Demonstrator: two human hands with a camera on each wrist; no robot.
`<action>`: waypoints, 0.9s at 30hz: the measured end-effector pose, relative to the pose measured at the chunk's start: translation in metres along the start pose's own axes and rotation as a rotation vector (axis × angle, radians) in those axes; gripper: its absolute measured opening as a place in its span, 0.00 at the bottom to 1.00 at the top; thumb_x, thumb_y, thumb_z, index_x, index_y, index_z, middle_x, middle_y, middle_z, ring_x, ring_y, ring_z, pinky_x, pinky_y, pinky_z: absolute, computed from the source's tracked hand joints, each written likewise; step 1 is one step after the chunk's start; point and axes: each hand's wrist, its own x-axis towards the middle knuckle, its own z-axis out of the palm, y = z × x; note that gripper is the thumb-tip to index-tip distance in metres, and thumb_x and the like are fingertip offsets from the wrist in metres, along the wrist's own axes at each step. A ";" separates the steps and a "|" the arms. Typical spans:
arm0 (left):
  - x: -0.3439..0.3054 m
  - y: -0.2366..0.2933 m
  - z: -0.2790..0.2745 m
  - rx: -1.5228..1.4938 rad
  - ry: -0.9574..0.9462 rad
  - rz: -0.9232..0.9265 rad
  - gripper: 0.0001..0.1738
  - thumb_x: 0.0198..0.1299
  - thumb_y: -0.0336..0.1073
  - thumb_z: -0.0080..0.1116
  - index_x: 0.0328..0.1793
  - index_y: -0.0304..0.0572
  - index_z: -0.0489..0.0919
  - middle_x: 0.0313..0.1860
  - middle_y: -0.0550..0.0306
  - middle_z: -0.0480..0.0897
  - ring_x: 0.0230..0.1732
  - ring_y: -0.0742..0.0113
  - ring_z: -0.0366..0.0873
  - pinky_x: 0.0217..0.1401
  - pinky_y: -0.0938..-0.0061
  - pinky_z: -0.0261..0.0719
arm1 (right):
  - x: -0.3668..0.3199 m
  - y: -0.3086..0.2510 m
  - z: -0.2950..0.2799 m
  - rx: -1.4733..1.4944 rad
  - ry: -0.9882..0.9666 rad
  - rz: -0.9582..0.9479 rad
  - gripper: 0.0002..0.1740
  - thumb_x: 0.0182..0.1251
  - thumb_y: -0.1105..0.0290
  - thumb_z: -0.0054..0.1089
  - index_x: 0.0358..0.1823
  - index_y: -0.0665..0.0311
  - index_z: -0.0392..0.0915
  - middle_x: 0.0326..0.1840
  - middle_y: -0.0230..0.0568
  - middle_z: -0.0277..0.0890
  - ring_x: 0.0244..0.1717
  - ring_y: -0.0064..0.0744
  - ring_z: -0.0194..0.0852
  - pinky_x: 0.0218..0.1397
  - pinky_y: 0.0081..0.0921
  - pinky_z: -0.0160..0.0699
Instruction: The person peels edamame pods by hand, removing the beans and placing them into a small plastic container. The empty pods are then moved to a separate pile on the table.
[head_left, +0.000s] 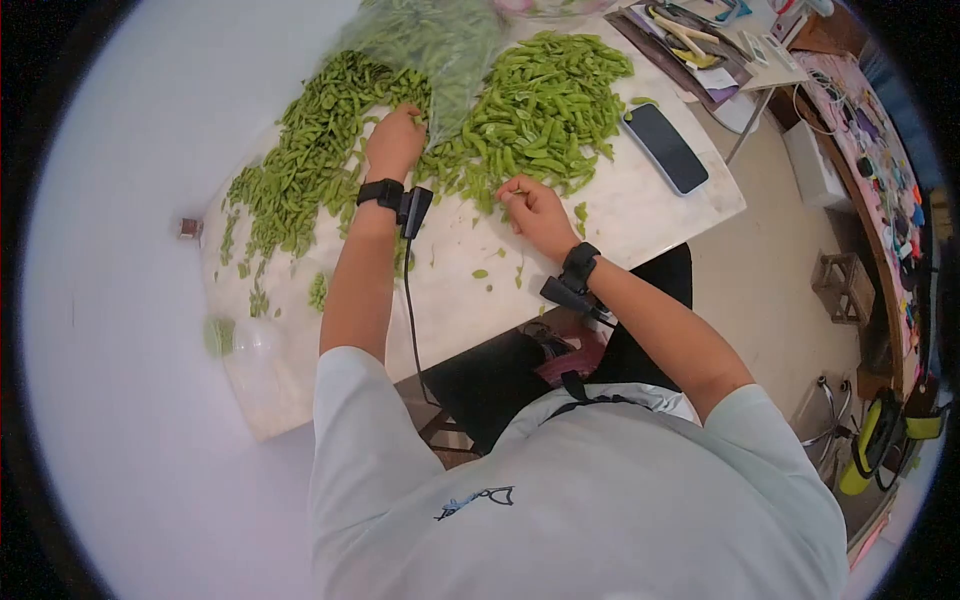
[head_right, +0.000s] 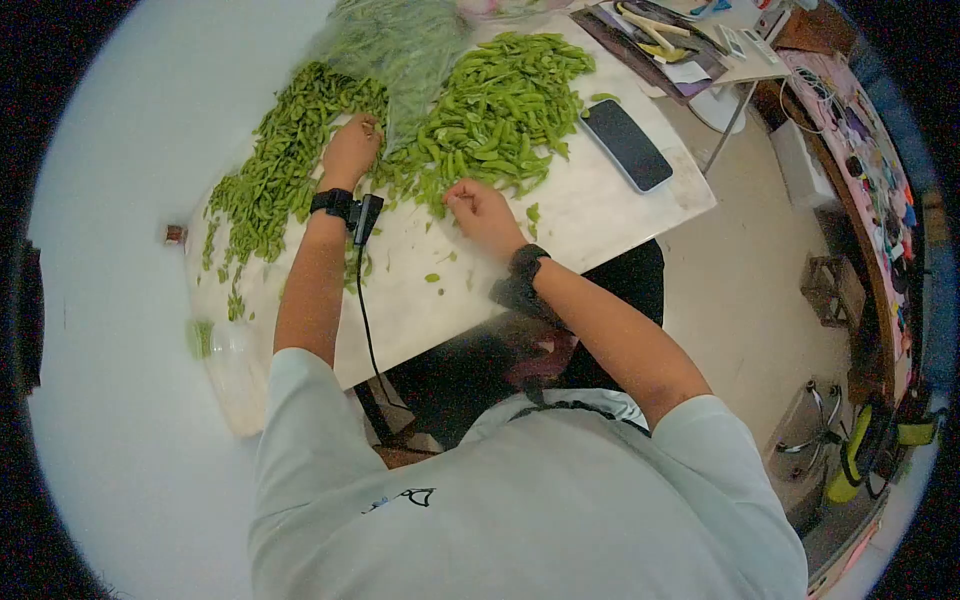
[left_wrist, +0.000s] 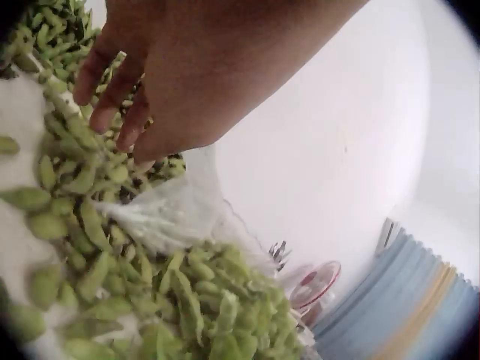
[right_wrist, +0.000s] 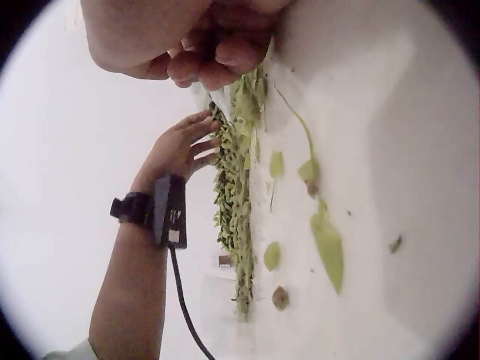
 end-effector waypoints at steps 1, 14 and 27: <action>0.004 0.004 0.003 0.047 -0.001 -0.044 0.21 0.61 0.42 0.65 0.60 0.48 0.80 0.50 0.51 0.87 0.52 0.50 0.84 0.52 0.55 0.82 | 0.000 0.001 0.000 -0.009 -0.008 -0.005 0.08 0.79 0.68 0.51 0.46 0.63 0.76 0.21 0.23 0.67 0.21 0.13 0.63 0.25 0.17 0.66; 0.000 -0.014 0.011 -0.273 0.159 -0.068 0.20 0.62 0.39 0.62 0.59 0.43 0.83 0.38 0.51 0.88 0.40 0.59 0.85 0.45 0.63 0.82 | -0.003 0.000 -0.001 -0.021 -0.010 -0.026 0.08 0.77 0.68 0.51 0.47 0.63 0.76 0.26 0.24 0.69 0.23 0.12 0.65 0.27 0.18 0.68; -0.121 0.049 0.012 -1.015 -0.354 -0.037 0.16 0.72 0.40 0.59 0.55 0.36 0.86 0.37 0.66 0.83 0.31 0.79 0.72 0.40 0.81 0.73 | -0.003 -0.004 -0.002 0.036 -0.041 -0.025 0.15 0.81 0.59 0.52 0.39 0.64 0.75 0.22 0.24 0.67 0.21 0.14 0.62 0.27 0.18 0.66</action>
